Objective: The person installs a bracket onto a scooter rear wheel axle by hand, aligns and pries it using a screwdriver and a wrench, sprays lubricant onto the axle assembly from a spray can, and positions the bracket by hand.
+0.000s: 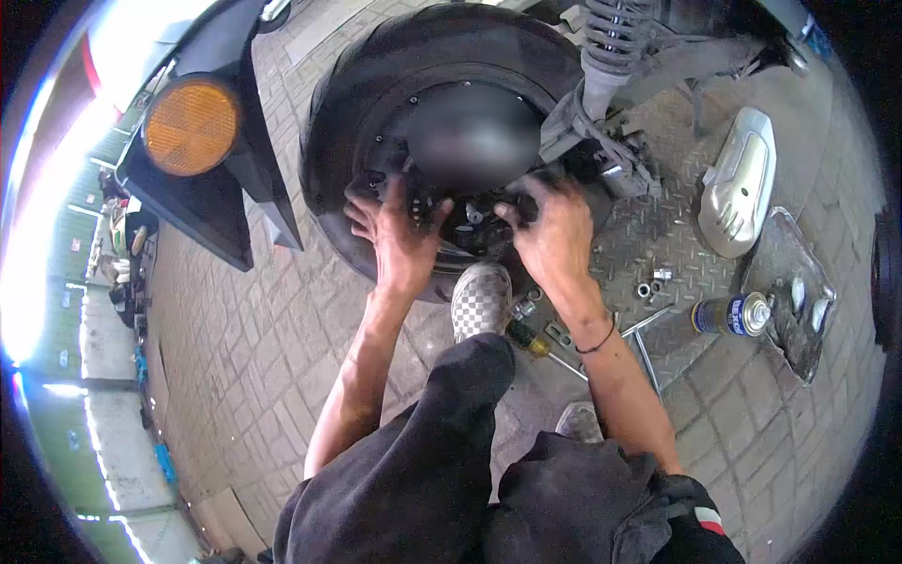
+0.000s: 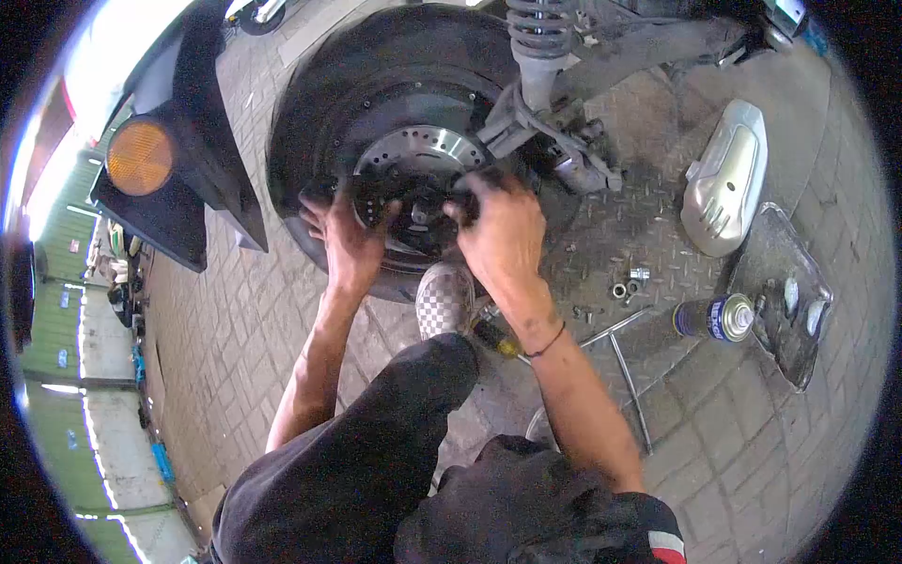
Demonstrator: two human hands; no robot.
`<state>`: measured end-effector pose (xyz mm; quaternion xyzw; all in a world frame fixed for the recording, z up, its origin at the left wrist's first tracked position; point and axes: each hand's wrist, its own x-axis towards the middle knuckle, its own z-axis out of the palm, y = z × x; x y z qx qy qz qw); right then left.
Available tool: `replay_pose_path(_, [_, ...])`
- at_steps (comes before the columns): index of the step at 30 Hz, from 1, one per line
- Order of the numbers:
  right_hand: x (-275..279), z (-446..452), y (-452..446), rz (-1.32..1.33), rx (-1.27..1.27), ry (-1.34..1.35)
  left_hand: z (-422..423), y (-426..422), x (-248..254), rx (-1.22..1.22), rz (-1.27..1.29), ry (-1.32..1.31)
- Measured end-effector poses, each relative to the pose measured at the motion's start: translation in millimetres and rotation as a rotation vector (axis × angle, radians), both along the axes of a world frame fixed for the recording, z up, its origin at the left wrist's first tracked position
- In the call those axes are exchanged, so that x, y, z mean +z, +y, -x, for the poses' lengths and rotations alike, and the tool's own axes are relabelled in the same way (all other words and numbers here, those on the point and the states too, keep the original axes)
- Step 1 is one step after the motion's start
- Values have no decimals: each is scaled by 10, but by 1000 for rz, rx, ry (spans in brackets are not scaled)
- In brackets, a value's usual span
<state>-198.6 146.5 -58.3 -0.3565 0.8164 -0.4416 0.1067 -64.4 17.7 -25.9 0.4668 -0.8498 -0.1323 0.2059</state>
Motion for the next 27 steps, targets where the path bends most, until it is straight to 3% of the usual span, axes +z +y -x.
replay_pose_path(1, [11,13,28,114,-77,103,-37,-57,-47,3,4,9])
replay_pose_path(3, [-12,-4,115,219,-151,193,-167,-173,-96,-190,97,414])
replay_pose_path(5, [-19,-15,215,263,-161,353,-222,-220,-84,-207,118,413])
replay_pose_path(8, [-83,3,275,191,-108,195,-235,-254,-55,-151,163,321])
replay_pose_path(10, [-92,-12,251,87,-79,57,-154,-172,129,-281,55,286])
replay_pose_path(13, [-254,22,130,-17,-77,-91,-153,-277,-69,-336,153,147])
replay_pose_path(14, [-278,35,110,-18,-73,-98,-149,-344,-90,-292,-133,224])
replay_pose_path(17, [-263,26,101,30,-35,-225,-90,-305,61,-293,-257,227])
replay_pose_path(18, [-278,25,93,57,-26,-193,-94,-326,70,-335,-110,212])
replay_pose_path(23, [-486,98,69,250,7,127,-204,-392,-9,-327,-166,172])
replay_pose_path(25, [-363,86,84,172,20,-155,-145,-256,52,-265,97,209])
replay_pose_path(26, [-357,68,84,132,-20,-142,-143,-142,155,-181,30,119])
replay_pose_path(27, [-363,38,89,85,-69,-136,-174,-133,36,-178,252,-17])
